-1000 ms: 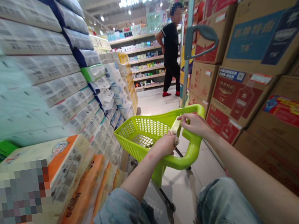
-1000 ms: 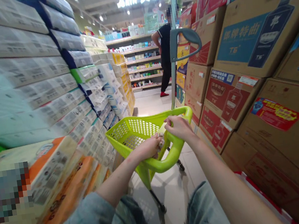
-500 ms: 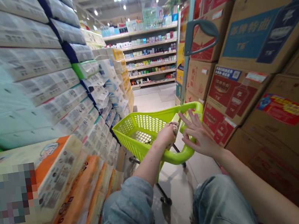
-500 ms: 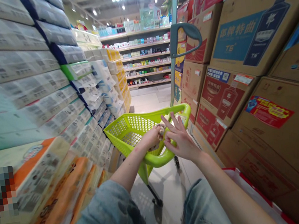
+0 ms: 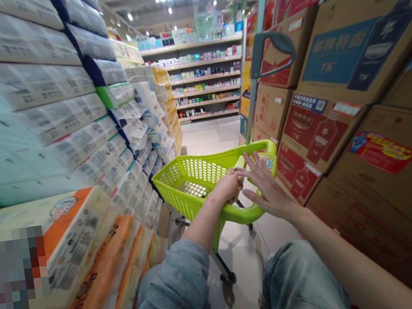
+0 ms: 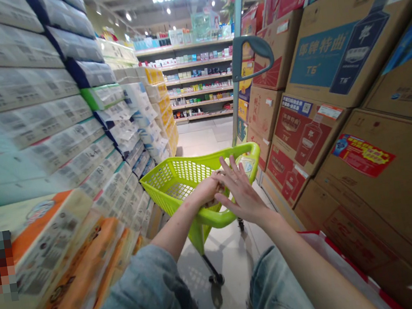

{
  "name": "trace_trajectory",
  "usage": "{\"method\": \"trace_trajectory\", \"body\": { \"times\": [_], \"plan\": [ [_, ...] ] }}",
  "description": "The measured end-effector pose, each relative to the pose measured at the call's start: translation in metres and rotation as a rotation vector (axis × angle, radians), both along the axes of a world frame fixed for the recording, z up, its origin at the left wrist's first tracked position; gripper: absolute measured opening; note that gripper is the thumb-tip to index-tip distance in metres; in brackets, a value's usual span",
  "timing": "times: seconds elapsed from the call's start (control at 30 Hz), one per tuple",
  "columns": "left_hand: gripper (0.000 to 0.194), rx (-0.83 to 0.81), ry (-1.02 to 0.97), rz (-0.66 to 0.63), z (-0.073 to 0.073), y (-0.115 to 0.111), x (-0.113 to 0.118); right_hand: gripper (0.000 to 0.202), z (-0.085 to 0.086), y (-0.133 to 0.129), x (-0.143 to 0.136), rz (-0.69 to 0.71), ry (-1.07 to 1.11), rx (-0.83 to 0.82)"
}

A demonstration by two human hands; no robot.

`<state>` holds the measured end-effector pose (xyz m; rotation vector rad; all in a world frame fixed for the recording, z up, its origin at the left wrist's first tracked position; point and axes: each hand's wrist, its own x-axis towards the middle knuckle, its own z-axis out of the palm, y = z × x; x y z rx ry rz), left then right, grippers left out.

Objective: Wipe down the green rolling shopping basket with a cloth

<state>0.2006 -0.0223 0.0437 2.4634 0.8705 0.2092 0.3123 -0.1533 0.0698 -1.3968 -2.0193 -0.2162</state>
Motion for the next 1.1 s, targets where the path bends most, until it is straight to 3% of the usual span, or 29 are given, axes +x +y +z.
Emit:
{"method": "trace_trajectory", "body": {
  "times": [0.13,0.23,0.33,0.43,0.63,0.87,0.97,1.1],
  "plan": [
    [0.035,0.106,-0.026,-0.150,-0.002,0.005,-0.018,0.046,-0.003,0.012,-0.001,-0.062,0.058,-0.060],
    [0.030,0.108,0.011,-0.202,0.006,0.000,-0.039,0.048,-0.005,0.015,-0.003,-0.073,0.066,-0.052],
    [0.024,0.024,0.100,-0.222,0.020,-0.007,-0.062,0.045,-0.005,0.014,-0.006,-0.103,0.085,-0.040],
    [0.025,0.018,0.135,-0.123,0.027,-0.011,-0.075,0.042,-0.006,0.014,-0.010,-0.140,0.102,-0.040],
    [0.026,0.136,-0.013,0.075,0.015,-0.006,-0.062,0.037,-0.007,0.018,-0.017,-0.134,0.088,-0.042],
    [0.029,0.250,0.151,0.183,0.014,0.005,-0.027,0.038,-0.010,0.030,-0.012,-0.143,0.103,-0.045],
    [0.030,0.208,0.200,0.106,0.018,0.009,-0.035,0.038,-0.011,0.035,-0.008,-0.141,0.119,-0.065],
    [0.024,0.120,0.291,0.033,0.029,0.012,-0.064,0.036,-0.011,0.037,-0.009,-0.147,0.141,-0.061]
  ]
}}
